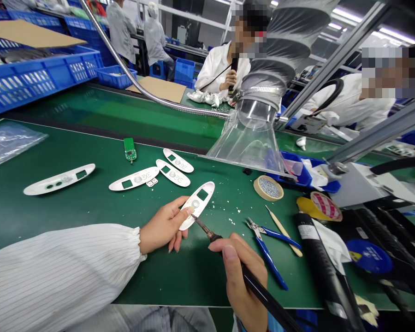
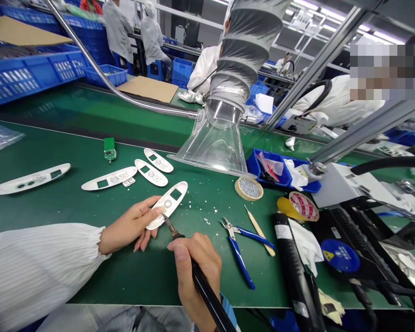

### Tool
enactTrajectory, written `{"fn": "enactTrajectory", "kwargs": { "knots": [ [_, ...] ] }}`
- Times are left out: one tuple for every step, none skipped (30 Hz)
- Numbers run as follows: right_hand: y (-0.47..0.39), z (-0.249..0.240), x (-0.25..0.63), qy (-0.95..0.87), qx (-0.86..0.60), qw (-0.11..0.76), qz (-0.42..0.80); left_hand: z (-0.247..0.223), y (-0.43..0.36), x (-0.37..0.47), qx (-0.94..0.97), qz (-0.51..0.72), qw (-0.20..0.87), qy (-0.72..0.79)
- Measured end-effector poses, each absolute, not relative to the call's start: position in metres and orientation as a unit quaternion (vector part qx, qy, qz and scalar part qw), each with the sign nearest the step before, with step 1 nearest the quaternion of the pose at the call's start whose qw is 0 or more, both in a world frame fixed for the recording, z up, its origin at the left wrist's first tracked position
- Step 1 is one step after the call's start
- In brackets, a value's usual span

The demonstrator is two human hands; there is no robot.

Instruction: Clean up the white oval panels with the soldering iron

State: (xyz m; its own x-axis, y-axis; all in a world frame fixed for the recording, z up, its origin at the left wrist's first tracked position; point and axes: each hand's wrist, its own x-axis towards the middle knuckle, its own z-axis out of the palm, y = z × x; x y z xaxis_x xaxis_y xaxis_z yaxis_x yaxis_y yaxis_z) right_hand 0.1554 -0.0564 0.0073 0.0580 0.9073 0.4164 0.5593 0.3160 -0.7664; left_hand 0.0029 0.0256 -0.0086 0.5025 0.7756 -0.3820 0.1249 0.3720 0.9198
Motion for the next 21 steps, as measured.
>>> {"fn": "enactTrajectory", "kwargs": {
  "knots": [
    [-0.0564,0.0072,0.1556,-0.661,-0.554,0.470,0.187,-0.0083,0.0255,0.0029,0.511,0.231,0.701,0.441],
    [-0.0565,0.0070,0.1559,-0.662,-0.553,0.470,0.188,-0.0081,0.0254,0.0029,0.511,0.231,0.701,0.441],
    [-0.0565,0.0067,0.1562,-0.663,-0.552,0.469,0.189,-0.0081,0.0253,0.0030,0.511,0.231,0.700,0.442],
    [-0.0566,0.0063,0.1566,-0.664,-0.550,0.469,0.189,-0.0084,0.0253,0.0031,0.511,0.231,0.700,0.442],
    [-0.0566,0.0060,0.1570,-0.667,-0.549,0.468,0.189,-0.0088,0.0254,0.0031,0.511,0.231,0.700,0.443],
    [-0.0567,0.0058,0.1573,-0.668,-0.548,0.467,0.188,-0.0094,0.0256,0.0032,0.510,0.233,0.700,0.443],
    [-0.0567,0.0057,0.1575,-0.670,-0.547,0.465,0.186,-0.0101,0.0258,0.0033,0.510,0.235,0.700,0.442],
    [-0.0567,0.0058,0.1576,-0.670,-0.548,0.464,0.186,-0.0108,0.0260,0.0033,0.510,0.236,0.700,0.441],
    [-0.0568,0.0062,0.1575,-0.669,-0.550,0.464,0.186,-0.0116,0.0262,0.0033,0.509,0.238,0.700,0.440],
    [-0.0569,0.0068,0.1574,-0.668,-0.552,0.463,0.185,-0.0123,0.0263,0.0032,0.509,0.238,0.701,0.439],
    [-0.0572,0.0076,0.1571,-0.667,-0.554,0.464,0.182,-0.0129,0.0264,0.0032,0.509,0.239,0.702,0.438],
    [-0.0576,0.0085,0.1569,-0.665,-0.555,0.466,0.179,-0.0134,0.0264,0.0031,0.509,0.239,0.702,0.438],
    [-0.0581,0.0094,0.1566,-0.664,-0.555,0.470,0.176,-0.0137,0.0264,0.0031,0.509,0.239,0.702,0.438],
    [-0.0586,0.0102,0.1565,-0.662,-0.554,0.474,0.173,-0.0140,0.0264,0.0030,0.509,0.239,0.701,0.438],
    [-0.0592,0.0108,0.1564,-0.659,-0.553,0.480,0.172,-0.0142,0.0263,0.0030,0.511,0.238,0.701,0.438],
    [-0.0596,0.0112,0.1564,-0.657,-0.552,0.484,0.173,-0.0143,0.0263,0.0029,0.511,0.238,0.700,0.437],
    [-0.0599,0.0113,0.1565,-0.656,-0.551,0.486,0.175,-0.0144,0.0262,0.0028,0.512,0.238,0.700,0.437],
    [-0.0600,0.0112,0.1567,-0.656,-0.550,0.486,0.176,-0.0144,0.0262,0.0028,0.511,0.238,0.701,0.437],
    [-0.0599,0.0109,0.1569,-0.657,-0.550,0.485,0.176,-0.0142,0.0262,0.0027,0.511,0.238,0.701,0.437],
    [-0.0596,0.0105,0.1571,-0.659,-0.550,0.483,0.175,-0.0139,0.0261,0.0026,0.512,0.239,0.700,0.437],
    [-0.0592,0.0100,0.1572,-0.660,-0.550,0.480,0.174,-0.0135,0.0261,0.0024,0.513,0.238,0.700,0.437]
  ]
}}
